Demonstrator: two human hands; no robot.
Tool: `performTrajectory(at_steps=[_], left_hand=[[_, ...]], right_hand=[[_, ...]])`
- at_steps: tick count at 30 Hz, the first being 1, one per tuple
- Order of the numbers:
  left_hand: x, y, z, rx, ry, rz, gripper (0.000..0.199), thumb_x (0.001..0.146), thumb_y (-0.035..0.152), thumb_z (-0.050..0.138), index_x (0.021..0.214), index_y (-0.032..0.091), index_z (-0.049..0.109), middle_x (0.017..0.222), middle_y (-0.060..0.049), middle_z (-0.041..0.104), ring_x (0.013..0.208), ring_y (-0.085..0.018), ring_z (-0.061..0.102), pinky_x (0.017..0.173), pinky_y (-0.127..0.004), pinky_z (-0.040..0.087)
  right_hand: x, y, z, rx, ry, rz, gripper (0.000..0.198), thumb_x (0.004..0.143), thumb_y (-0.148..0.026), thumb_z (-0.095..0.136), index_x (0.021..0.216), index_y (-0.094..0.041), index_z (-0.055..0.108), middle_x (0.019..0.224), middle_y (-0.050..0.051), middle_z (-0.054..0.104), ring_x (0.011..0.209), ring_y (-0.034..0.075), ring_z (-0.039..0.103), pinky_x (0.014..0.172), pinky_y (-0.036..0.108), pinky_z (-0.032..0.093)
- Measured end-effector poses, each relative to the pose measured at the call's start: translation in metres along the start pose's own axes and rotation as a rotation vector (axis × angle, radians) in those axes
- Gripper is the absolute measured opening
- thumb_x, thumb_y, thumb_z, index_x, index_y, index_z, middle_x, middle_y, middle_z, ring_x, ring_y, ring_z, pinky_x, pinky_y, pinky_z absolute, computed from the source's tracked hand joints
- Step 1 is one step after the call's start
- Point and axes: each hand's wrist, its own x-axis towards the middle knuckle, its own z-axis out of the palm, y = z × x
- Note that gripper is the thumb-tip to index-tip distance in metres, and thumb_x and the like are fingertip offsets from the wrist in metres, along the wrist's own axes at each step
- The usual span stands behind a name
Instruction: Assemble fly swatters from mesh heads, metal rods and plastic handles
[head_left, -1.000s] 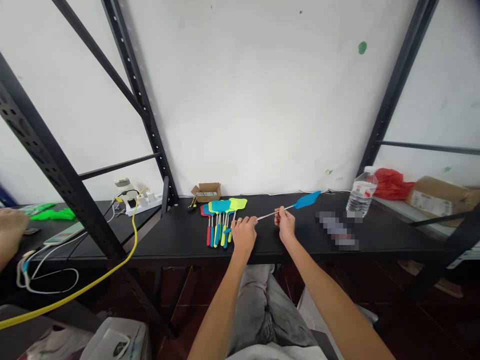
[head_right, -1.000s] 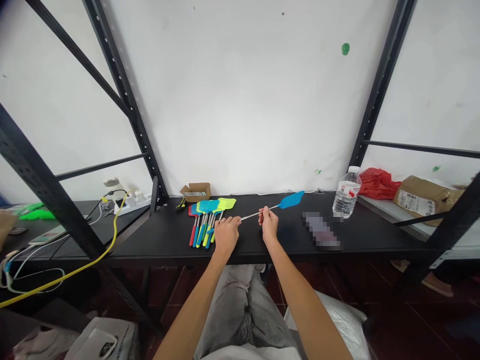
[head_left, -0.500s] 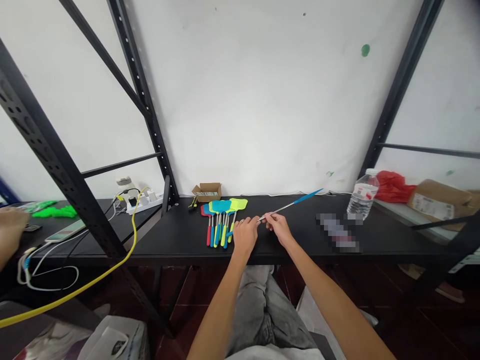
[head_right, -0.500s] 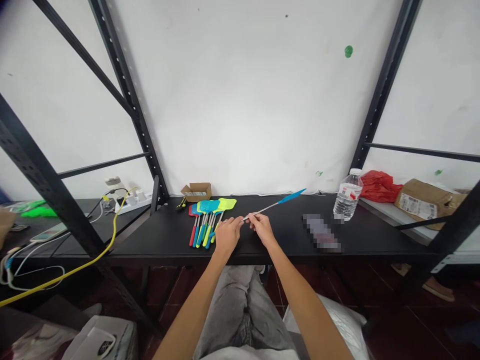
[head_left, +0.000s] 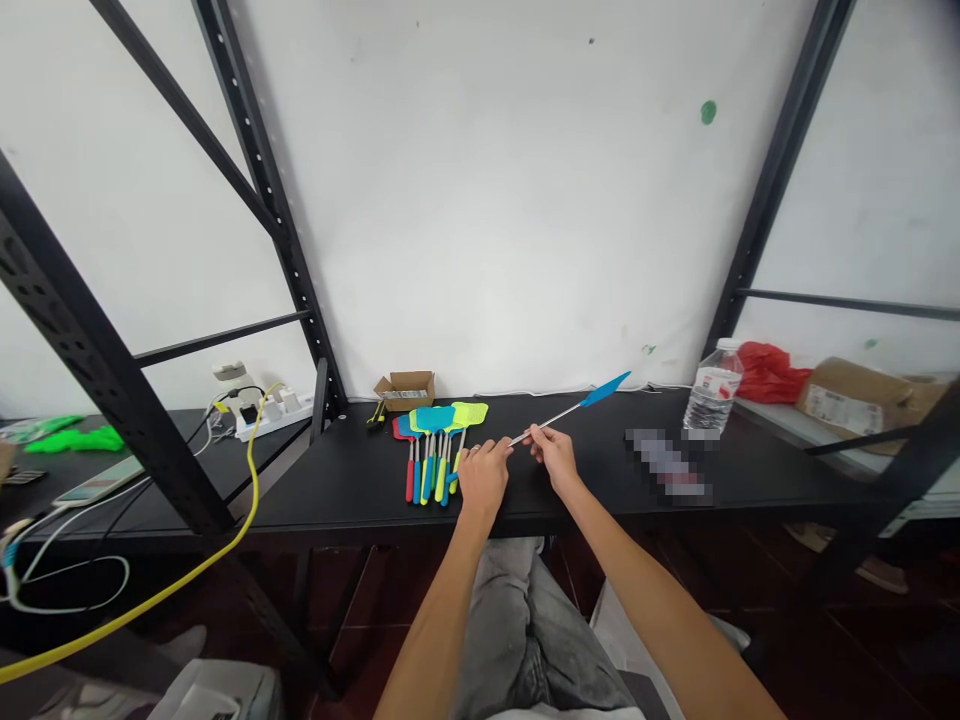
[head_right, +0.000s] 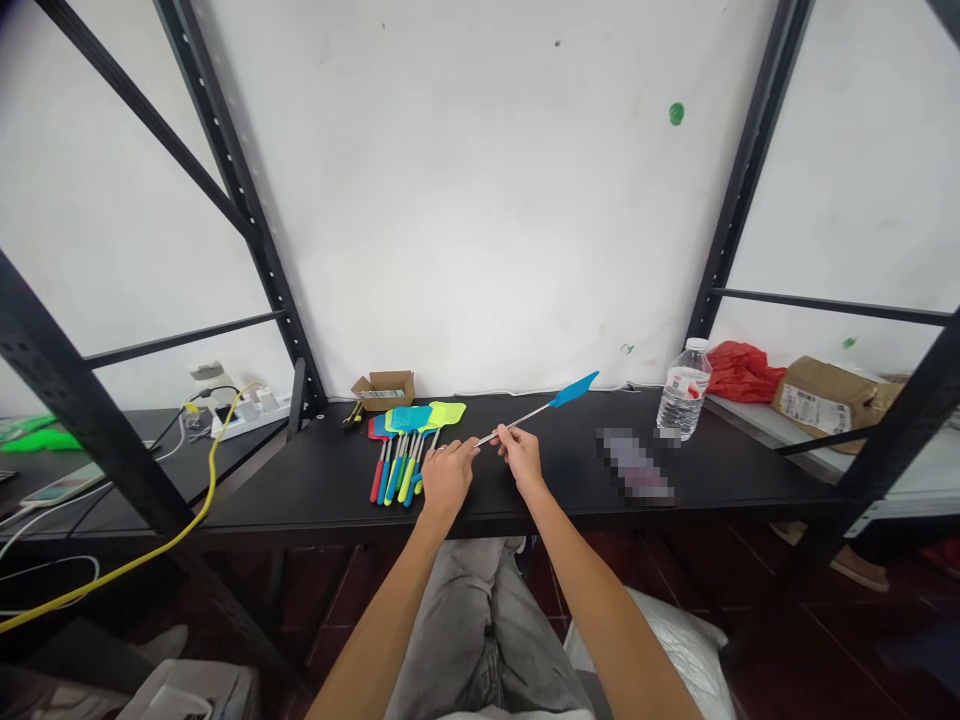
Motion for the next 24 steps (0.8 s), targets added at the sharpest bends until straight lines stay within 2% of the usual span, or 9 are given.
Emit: performTrajectory(at_steps=[10,20,24], left_hand=[[0.001,-0.003,0.003,-0.019,0.014,-0.012,0.035,0.100,0.038,0.031,0.116,0.034,0.062,0.091,-0.004,0.068,0.084,-0.019,0.060,0.074,-0.032,0.031],[0.000,-0.001,0.001,-0.032,-0.017,-0.009,0.035,0.100,0.037,0.032,0.119,0.034,0.062,0.090,-0.005,0.068,0.084,-0.020,0.061,0.074,-0.032,0.031],[-0.001,-0.003,0.000,-0.040,-0.005,-0.024,0.032,0.099,0.034,0.037,0.115,0.034,0.064,0.089,-0.004,0.068,0.083,-0.019,0.060,0.073,-0.033,0.030]], right_hand=[[0.020,-0.007,0.000,-0.063,0.145,-0.002,0.039,0.072,-0.055,0.068,0.071,-0.016,0.071,0.063,0.005,0.065,0.047,0.011,0.048,0.038,0.023,0.029],[0.038,-0.017,-0.024,0.012,0.263,0.021,0.038,0.066,-0.052,0.074,0.072,-0.015,0.071,0.066,0.005,0.063,0.050,0.010,0.051,0.037,0.019,0.032],[0.052,-0.029,-0.046,0.068,0.345,0.051,0.033,0.066,-0.047,0.075,0.073,-0.016,0.068,0.072,0.005,0.067,0.048,0.008,0.051,0.036,0.018,0.033]])
